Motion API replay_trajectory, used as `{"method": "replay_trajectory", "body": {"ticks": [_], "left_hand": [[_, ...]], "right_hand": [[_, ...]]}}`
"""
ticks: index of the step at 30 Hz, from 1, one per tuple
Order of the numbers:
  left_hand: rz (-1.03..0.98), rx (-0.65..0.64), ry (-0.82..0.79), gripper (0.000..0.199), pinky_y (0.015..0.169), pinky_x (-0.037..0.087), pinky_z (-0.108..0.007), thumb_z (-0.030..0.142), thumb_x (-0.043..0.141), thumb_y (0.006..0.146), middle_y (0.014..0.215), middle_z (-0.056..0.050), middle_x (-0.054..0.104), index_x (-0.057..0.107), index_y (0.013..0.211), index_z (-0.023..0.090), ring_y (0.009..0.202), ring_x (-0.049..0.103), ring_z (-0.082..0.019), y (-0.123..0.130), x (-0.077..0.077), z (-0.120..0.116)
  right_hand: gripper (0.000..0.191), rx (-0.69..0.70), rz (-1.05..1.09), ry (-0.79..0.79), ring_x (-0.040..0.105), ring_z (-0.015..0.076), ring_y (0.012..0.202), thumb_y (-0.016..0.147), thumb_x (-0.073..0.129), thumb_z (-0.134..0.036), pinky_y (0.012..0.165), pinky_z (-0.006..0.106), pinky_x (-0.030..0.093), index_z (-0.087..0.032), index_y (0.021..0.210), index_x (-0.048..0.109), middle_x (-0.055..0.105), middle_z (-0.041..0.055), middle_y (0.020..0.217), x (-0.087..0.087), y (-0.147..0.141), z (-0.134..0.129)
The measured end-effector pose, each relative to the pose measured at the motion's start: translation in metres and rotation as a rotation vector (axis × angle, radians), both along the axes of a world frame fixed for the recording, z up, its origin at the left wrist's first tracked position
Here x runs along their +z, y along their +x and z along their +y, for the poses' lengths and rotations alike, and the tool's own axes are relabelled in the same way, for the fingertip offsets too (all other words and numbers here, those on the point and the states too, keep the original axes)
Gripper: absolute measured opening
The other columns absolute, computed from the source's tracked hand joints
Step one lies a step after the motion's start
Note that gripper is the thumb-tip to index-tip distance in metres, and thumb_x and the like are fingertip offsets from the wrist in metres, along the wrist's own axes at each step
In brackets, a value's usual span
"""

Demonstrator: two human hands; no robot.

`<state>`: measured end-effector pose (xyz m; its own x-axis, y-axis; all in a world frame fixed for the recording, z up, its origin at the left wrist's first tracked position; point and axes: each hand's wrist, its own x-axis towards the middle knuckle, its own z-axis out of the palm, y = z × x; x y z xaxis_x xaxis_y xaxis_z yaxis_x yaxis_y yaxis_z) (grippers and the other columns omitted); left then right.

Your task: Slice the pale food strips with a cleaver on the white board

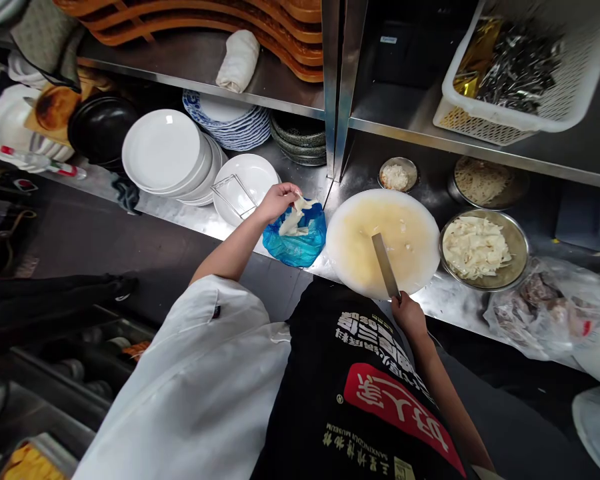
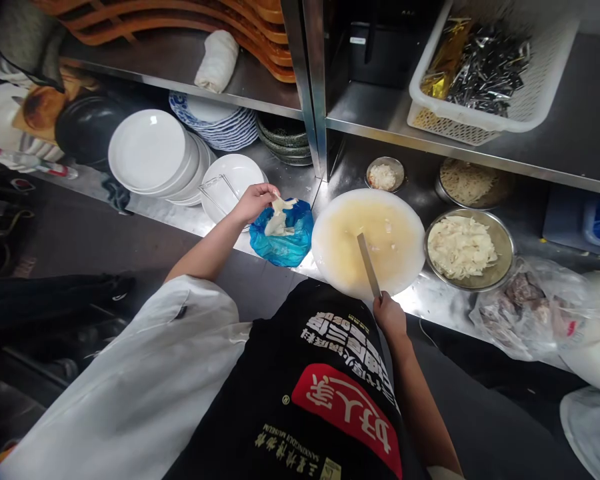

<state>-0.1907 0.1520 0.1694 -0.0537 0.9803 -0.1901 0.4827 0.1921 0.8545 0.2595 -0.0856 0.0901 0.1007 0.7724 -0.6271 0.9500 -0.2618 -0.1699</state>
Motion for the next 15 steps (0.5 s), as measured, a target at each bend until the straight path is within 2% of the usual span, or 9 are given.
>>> {"method": "replay_trajectory", "body": {"ticks": [3, 6, 8, 11, 13, 15], "left_hand": [[-0.056, 0.056, 0.055, 0.013, 0.064, 0.054, -0.026, 0.017, 0.058, 0.085, 0.075, -0.002, 0.065, 0.068, 0.092, 0.014, 0.066, 0.065, -0.013, 0.028, 0.009, -0.007], [-0.119, 0.045, 0.087, 0.009, 0.060, 0.053, -0.025, 0.017, 0.058, 0.084, 0.072, 0.000, 0.064, 0.066, 0.089, 0.015, 0.062, 0.063, -0.013, 0.075, 0.000, -0.018], [-0.161, -0.003, 0.073, 0.004, 0.059, 0.052, -0.026, 0.017, 0.061, 0.082, 0.069, 0.001, 0.063, 0.064, 0.085, 0.016, 0.059, 0.061, -0.013, 0.121, -0.017, -0.024], [-0.190, -0.060, 0.034, 0.002, 0.062, 0.052, -0.028, 0.015, 0.062, 0.080, 0.071, 0.000, 0.065, 0.062, 0.081, 0.017, 0.063, 0.063, -0.014, 0.205, -0.053, -0.029], [-0.151, -0.047, 0.034, 0.004, 0.068, 0.053, -0.029, 0.014, 0.059, 0.081, 0.077, -0.001, 0.067, 0.061, 0.080, 0.017, 0.071, 0.065, -0.016, 0.259, -0.077, -0.028], [-0.103, -0.102, 0.022, 0.006, 0.072, 0.053, -0.030, 0.014, 0.058, 0.082, 0.081, -0.003, 0.069, 0.063, 0.083, 0.017, 0.076, 0.066, -0.017, 0.300, -0.098, -0.025]], "right_hand": [[0.029, -0.021, 0.010, -0.013, 0.066, 0.0234, 0.081, 0.101, 0.043, -0.034, 0.065, 0.028, 0.032, -0.017, 0.109, 0.065, 0.072, 0.0126, 0.089, -0.001, 0.001, 0.001], [0.030, -0.046, 0.047, 0.017, 0.066, 0.0234, 0.083, 0.101, 0.044, -0.035, 0.066, 0.027, 0.034, -0.016, 0.106, 0.066, 0.072, 0.0124, 0.090, -0.002, 0.004, 0.002], [0.030, -0.072, 0.089, 0.051, 0.066, 0.0232, 0.085, 0.100, 0.044, -0.036, 0.067, 0.027, 0.036, -0.016, 0.102, 0.066, 0.072, 0.0123, 0.090, -0.001, 0.008, 0.003], [0.029, -0.155, 0.158, 0.091, 0.066, 0.0237, 0.086, 0.099, 0.046, -0.036, 0.070, 0.027, 0.039, -0.016, 0.096, 0.068, 0.072, 0.0121, 0.089, 0.007, 0.015, 0.003], [0.028, -0.232, 0.221, 0.115, 0.066, 0.0248, 0.088, 0.098, 0.049, -0.034, 0.072, 0.028, 0.043, -0.016, 0.097, 0.069, 0.072, 0.0127, 0.091, 0.015, 0.021, -0.001], [0.027, -0.290, 0.273, 0.134, 0.065, 0.0256, 0.094, 0.100, 0.050, -0.032, 0.076, 0.030, 0.047, -0.015, 0.103, 0.071, 0.072, 0.0133, 0.099, 0.025, 0.026, -0.007]]}}
